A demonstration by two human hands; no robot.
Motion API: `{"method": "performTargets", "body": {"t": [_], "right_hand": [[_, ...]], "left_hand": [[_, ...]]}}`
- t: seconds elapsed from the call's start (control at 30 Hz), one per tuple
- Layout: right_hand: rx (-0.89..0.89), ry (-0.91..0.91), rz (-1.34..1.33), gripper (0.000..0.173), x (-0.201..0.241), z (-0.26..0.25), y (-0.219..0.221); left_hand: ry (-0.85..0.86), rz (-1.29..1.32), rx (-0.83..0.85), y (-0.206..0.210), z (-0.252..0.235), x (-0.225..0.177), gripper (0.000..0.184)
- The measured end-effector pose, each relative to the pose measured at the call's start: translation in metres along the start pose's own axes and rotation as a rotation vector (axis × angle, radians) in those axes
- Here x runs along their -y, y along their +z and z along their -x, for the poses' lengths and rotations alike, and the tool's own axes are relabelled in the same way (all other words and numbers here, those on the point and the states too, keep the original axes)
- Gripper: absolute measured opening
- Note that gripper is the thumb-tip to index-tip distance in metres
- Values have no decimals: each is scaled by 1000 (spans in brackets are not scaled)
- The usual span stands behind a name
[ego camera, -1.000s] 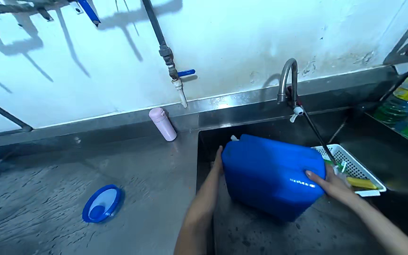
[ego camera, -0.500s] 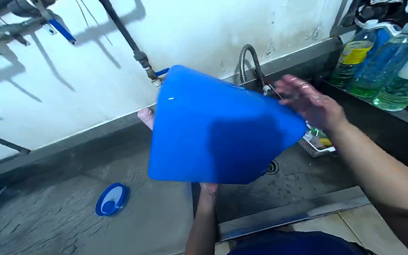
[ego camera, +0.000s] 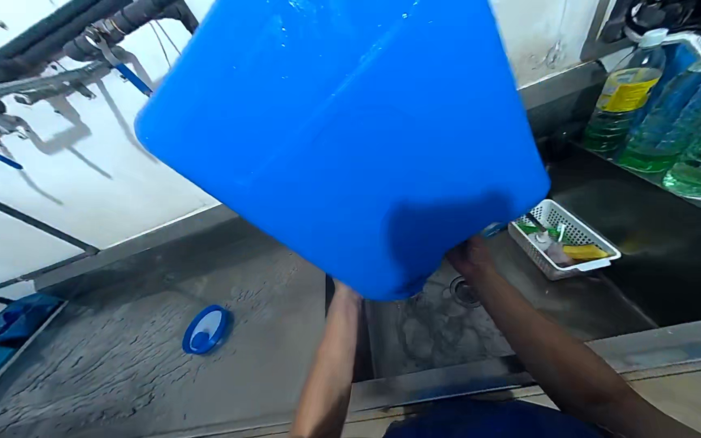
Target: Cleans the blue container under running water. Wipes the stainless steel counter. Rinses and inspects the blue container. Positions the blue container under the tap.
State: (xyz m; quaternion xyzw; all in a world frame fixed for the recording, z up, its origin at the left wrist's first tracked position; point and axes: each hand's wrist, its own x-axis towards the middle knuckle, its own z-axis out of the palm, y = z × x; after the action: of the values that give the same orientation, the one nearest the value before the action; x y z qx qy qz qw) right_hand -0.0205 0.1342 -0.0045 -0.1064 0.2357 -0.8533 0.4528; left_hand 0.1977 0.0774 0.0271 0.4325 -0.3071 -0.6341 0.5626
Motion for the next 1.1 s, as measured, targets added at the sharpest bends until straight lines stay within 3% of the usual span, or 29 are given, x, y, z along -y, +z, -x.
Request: {"method": "performTargets", "body": {"t": [0.03, 0.1, 0.2, 0.27, 0.33, 0.4, 0.5, 0.57, 0.6, 0.67, 0.73, 0.77, 0.83, 0.87, 0.9, 0.97, 1.03, 1.1], "right_hand": [[-110, 53, 28, 16, 5, -7, 12], [-144, 113, 44, 28, 20, -24, 11], [-121, 67, 0, 34, 32, -31, -5], [-181, 100, -33, 32, 13, -22, -4], [-200, 164, -40, 35, -2, -18, -10], [-162, 205, -4, 36, 5, -23, -20], [-106, 247, 70, 39, 12, -15, -25], [-69, 314, 100, 44, -10, 0, -15], [-31, 350, 79, 45, -18, 4, -14], [-27, 400, 80, 46, -19, 0, -10], [-11, 377, 138, 45, -17, -1, -12], [13, 368, 178, 41, -23, 8, -12], [30, 383, 206, 38, -58, 27, -13], [33, 389, 206, 39, -69, 29, -12], [41, 394, 237, 39, -74, 29, -8], [63, 365, 357, 37, -70, 26, 2], [129, 295, 501, 33, -57, 29, 20], [278, 196, 609, 36, -39, 34, 56]], "left_hand": [[9, -3, 4, 12, 2, 15, 69], [57, -171, -6, 29, 3, 8, 67], [78, -273, 176, -6, -21, -24, 85], [168, -296, 3, 13, -6, -10, 77], [142, -242, -83, 36, 23, 16, 59], [71, -236, -79, 17, 15, 12, 69], [46, -130, -108, -44, 13, -12, 83], [123, -184, -326, -9, 41, -2, 73], [121, -143, -337, 3, 56, 5, 67], [136, -199, -375, -23, 52, -1, 70], [158, -210, -271, -91, 38, -24, 76], [150, -202, -272, -105, 36, -30, 72], [63, -119, -386, -79, 42, -23, 59], [75, -82, -356, -73, 41, -6, 58], [149, -79, -270, -85, 34, 2, 59], [388, -48, -198, -110, 21, -27, 59], [620, 111, -348, -127, 3, -72, 51], [608, 210, -370, -143, -11, -97, 48]]}}
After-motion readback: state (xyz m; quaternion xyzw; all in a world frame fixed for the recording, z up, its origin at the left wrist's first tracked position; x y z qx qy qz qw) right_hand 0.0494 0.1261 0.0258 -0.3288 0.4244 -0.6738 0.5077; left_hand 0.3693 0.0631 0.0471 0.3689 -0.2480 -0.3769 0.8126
